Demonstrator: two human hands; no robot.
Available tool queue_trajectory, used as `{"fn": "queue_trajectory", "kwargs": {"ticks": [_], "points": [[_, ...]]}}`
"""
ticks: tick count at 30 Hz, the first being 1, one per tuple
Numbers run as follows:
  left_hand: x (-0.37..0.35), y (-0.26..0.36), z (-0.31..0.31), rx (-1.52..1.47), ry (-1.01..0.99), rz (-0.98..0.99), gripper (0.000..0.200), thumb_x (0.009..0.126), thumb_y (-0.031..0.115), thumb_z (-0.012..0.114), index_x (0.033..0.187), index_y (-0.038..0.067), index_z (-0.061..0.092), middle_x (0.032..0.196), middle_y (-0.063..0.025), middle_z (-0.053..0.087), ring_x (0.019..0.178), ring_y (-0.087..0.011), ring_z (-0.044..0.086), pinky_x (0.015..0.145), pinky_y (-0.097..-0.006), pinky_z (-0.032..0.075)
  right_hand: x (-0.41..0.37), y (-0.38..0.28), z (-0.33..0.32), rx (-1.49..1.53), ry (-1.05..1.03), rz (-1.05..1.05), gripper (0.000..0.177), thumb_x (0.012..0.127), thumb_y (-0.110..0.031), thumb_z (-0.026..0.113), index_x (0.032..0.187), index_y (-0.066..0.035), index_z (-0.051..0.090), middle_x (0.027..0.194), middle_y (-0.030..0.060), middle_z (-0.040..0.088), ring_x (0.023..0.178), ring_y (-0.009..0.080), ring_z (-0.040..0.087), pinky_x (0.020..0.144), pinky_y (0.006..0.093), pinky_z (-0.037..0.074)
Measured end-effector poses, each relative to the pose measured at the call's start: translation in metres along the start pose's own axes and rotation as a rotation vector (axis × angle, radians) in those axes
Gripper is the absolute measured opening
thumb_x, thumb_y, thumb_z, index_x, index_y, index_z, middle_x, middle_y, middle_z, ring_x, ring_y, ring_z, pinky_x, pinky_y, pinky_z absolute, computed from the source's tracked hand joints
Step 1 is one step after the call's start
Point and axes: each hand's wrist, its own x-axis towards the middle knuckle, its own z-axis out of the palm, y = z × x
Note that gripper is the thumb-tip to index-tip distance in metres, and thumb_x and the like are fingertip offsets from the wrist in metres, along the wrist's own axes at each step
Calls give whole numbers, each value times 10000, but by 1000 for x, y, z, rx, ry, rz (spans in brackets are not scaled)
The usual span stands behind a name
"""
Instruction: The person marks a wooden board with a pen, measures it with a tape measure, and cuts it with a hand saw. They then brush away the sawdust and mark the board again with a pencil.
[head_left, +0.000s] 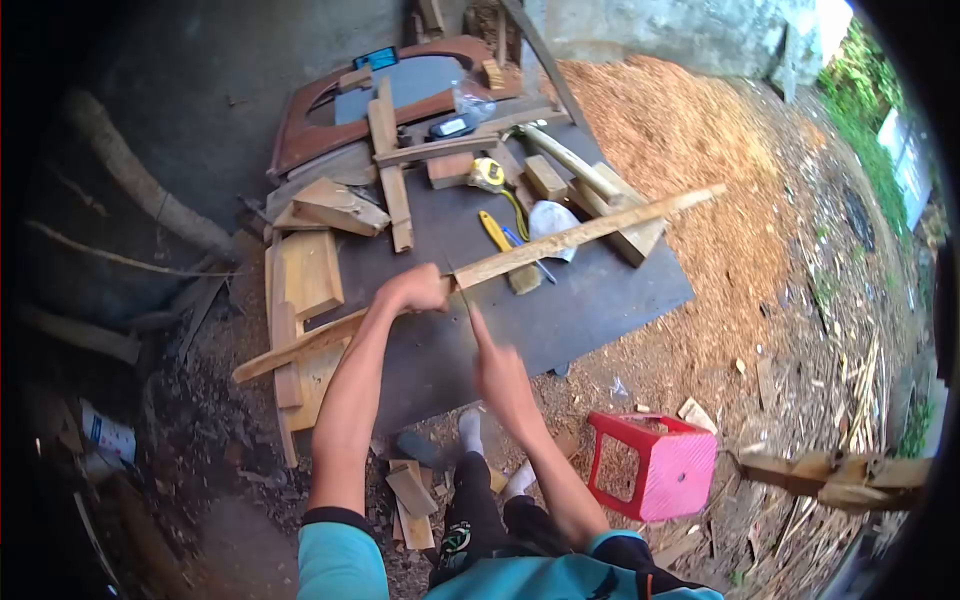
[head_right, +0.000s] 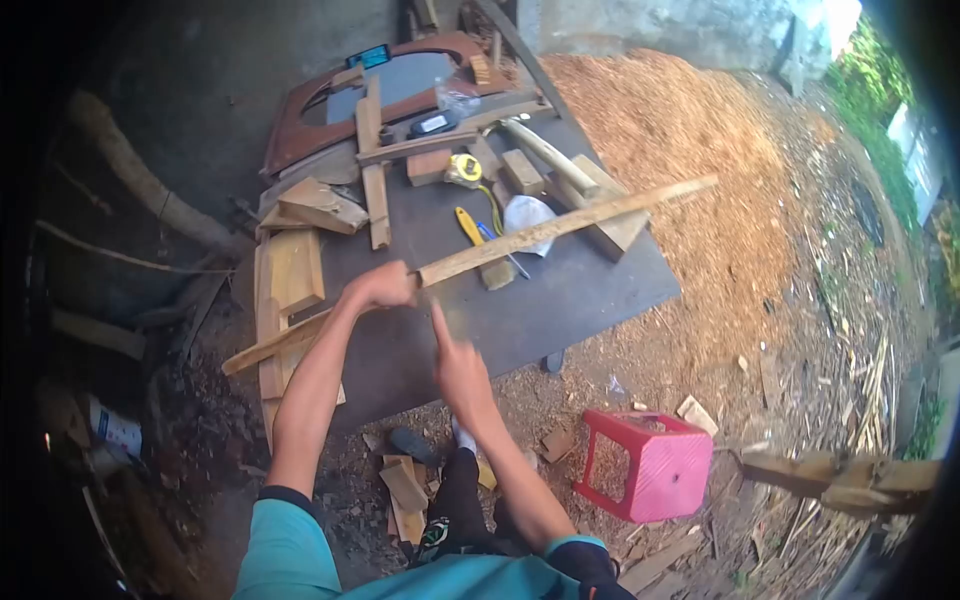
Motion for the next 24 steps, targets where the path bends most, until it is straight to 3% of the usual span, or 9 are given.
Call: {"fn": "queue_trajectory", "kwargs": {"ticks": [2,5,7,11,13,18,24], "points": [[-11,3,4,-1,3,9,306,612,180,703,682,-93,584,582,-161,593,520,-222,596,491,-343,466,-90,-16,-44,31,-184,194,648,760,16,474,1377,-105,316,610,246,539,561,414,537,564,490,419],[-11,7,2,19,-10,-14,317,610,182,708,689,-96,578,591,-157,596,518,-214,593,489,-337,466,-55,-3,-37,-6,-46,75,655,764,17,477,1383,-116,308,600,247,539,555,414,543,571,495,417],[-6,5,-5,56,-42,-50,360,598,189,710,786,-97,598,689,-196,627,616,-254,627,564,-354,485,-30,5,-15,-37,-45,66,685,770,8,482,1403,-137,266,599,239,543,559,412,546,572,496,417],[-2,-2,13,127,82,54,364,596,168,671,830,-106,622,821,-261,641,779,-317,660,690,-365,515,-68,-19,-20,-66,-129,115,721,765,-7,485,1420,-141,217,591,234,547,551,400,556,570,498,428],[-8,8,3,128,33,-50,413,606,171,636,916,-102,617,972,-277,614,942,-349,619,798,-378,498,-93,-25,-43,-76,-221,190,727,761,-8,482,1422,-141,209,593,236,548,558,401,562,572,503,428],[-24,21,4,105,99,-92,400,629,151,611,965,-68,623,1059,-261,594,1002,-368,586,869,-403,472,-76,-23,-38,-67,-266,147,743,766,-9,457,1434,-140,159,628,250,561,585,427,563,576,506,424],[-27,28,-4,141,106,-125,349,648,117,593,952,-50,639,1043,-259,600,1001,-369,586,865,-406,475,-41,-17,-6,-112,-289,140,746,795,-20,446,1442,-160,101,666,266,571,635,430,574,602,508,435]]}}
